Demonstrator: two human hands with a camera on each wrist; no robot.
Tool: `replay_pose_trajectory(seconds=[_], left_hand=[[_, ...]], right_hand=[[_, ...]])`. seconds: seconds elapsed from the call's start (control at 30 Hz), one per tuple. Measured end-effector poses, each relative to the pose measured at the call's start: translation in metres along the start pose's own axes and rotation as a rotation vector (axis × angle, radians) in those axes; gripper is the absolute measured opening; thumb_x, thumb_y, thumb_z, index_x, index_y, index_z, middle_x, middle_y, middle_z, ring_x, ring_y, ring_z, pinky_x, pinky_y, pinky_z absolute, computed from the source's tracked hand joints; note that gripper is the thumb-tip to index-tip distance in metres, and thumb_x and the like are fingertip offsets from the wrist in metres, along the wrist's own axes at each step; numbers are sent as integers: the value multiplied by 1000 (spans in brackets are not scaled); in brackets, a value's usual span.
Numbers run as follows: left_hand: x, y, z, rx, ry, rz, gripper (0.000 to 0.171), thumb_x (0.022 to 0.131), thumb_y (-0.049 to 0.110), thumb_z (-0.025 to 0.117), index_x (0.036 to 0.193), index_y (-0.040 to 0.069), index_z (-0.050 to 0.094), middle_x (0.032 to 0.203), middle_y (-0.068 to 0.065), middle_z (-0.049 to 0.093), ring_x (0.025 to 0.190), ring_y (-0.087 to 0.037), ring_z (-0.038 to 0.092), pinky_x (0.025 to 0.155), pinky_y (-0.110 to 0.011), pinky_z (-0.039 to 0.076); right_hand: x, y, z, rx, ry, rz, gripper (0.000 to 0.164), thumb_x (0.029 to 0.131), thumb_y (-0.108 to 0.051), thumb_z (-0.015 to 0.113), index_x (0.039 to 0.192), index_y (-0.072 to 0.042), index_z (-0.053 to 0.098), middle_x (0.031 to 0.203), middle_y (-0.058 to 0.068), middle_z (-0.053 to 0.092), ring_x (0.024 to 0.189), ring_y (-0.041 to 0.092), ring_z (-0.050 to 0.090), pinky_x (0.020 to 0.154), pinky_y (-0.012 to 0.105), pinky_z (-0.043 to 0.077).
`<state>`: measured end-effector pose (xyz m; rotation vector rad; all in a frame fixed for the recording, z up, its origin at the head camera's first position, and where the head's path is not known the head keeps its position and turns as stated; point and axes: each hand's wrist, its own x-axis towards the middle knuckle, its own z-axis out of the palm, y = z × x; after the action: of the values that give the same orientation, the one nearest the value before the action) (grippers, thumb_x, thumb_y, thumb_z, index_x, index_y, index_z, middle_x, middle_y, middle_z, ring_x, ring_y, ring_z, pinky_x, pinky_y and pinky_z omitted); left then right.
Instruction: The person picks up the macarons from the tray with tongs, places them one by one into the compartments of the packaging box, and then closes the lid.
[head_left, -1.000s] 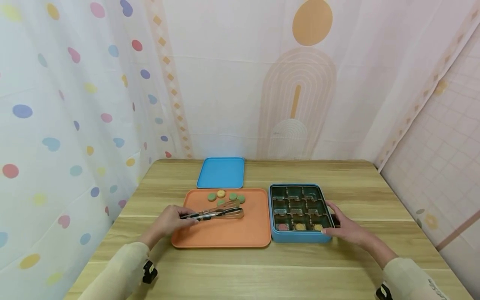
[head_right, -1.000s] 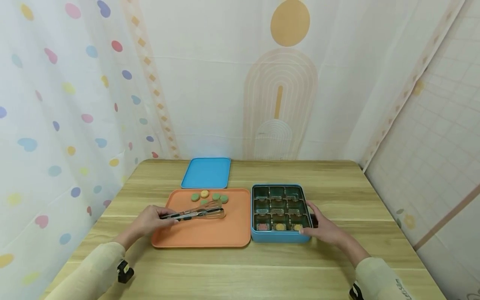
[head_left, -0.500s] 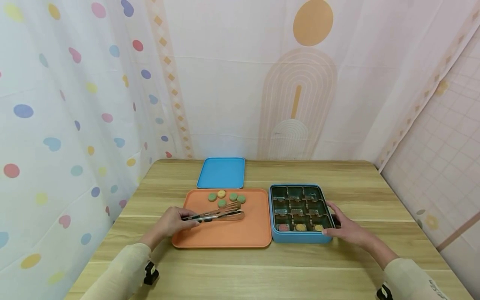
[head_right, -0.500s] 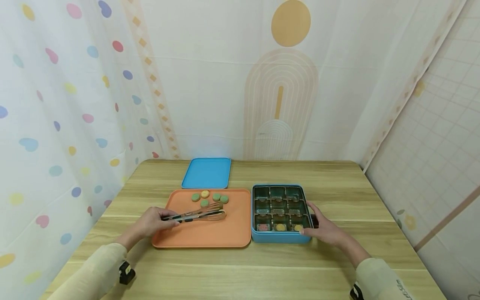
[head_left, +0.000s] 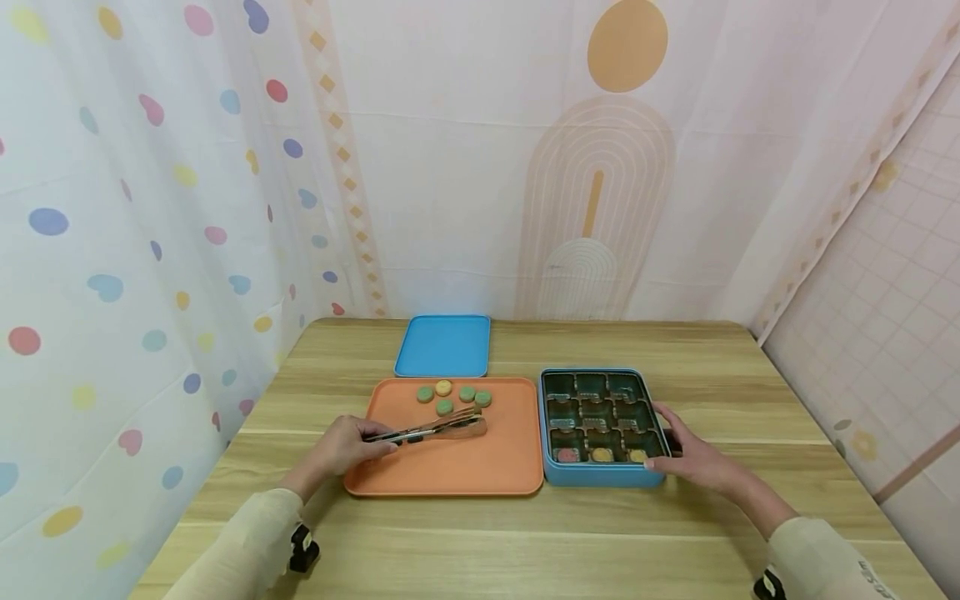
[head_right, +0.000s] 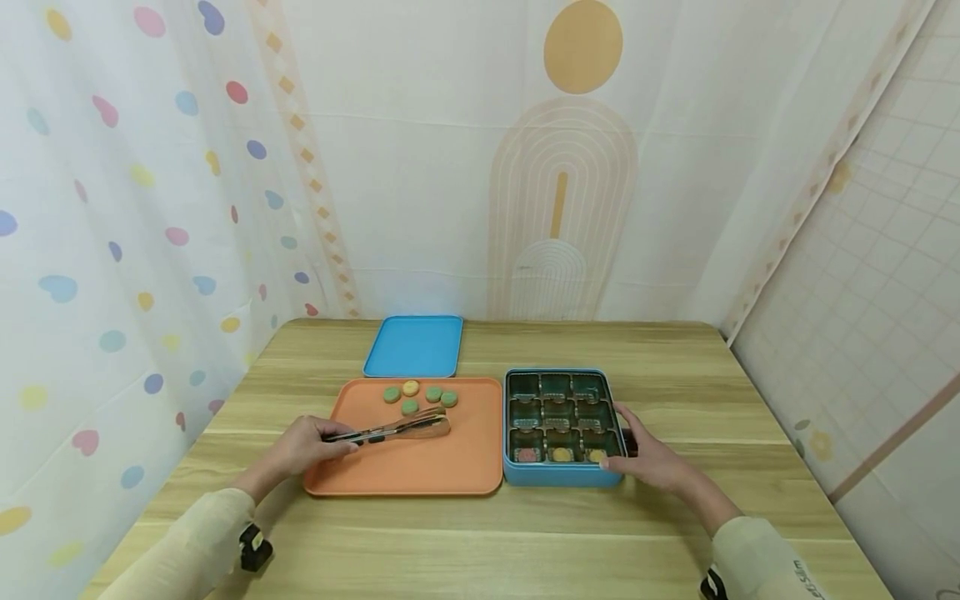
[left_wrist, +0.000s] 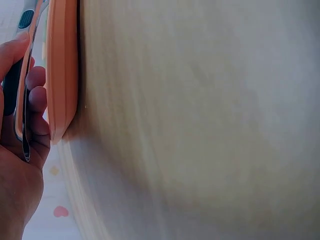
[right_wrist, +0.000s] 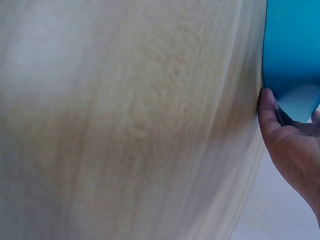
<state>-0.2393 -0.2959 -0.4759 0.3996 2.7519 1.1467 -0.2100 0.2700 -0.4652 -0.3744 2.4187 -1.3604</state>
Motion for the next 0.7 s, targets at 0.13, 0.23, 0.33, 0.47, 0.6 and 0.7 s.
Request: replay_pose_trajectory(seconds=[0.13,0.23,0.33,0.47,0.6,0.7], left_hand=[[0,0,0,7,2,5,18,86,30,79,95,15,80,68,5,64,66,-13,52,55,-23,41],[1,0,-1,14,1,5,14,87,28,78,93,15,80,70,5,64,67,-13,52,56,-23,41],[0,1,-1,19,1,13,13,88,25,77,93,14,80,71,6,65,67,-13,51,56,-23,40],[0,2,-1,26,4,29,11,88,23,76,94,14,80,71,6,64,66,-14,50,55,-23,39],[1,2,-1,28,10,35,10,89,22,76,93,14,80,71,6,64,65,-14,49,55,-23,38],[3,3,0,30,18,32,9,89,22,76,93,15,80,72,6,65,66,-14,50,56,-24,38]], right_hand=[[0,1,0,-1,1,2,99,92,-22,71,159,-10,-1,143,37,35,126,46,44,96,54,41],[0,1,0,-2,2,3,99,92,-23,71,159,-10,-1,144,37,34,126,46,44,96,54,41],[0,1,0,-3,4,1,99,92,-22,71,159,-9,-1,143,37,35,126,46,44,95,53,42],[-1,0,0,-5,6,3,99,92,-23,71,159,-10,-1,143,37,35,126,46,44,95,53,42],[-1,0,1,-3,4,4,99,92,-23,71,159,-10,0,143,37,35,126,46,44,95,53,42],[-1,0,1,-1,3,2,99,92,-22,71,159,-10,0,143,37,35,126,45,44,95,52,42]])
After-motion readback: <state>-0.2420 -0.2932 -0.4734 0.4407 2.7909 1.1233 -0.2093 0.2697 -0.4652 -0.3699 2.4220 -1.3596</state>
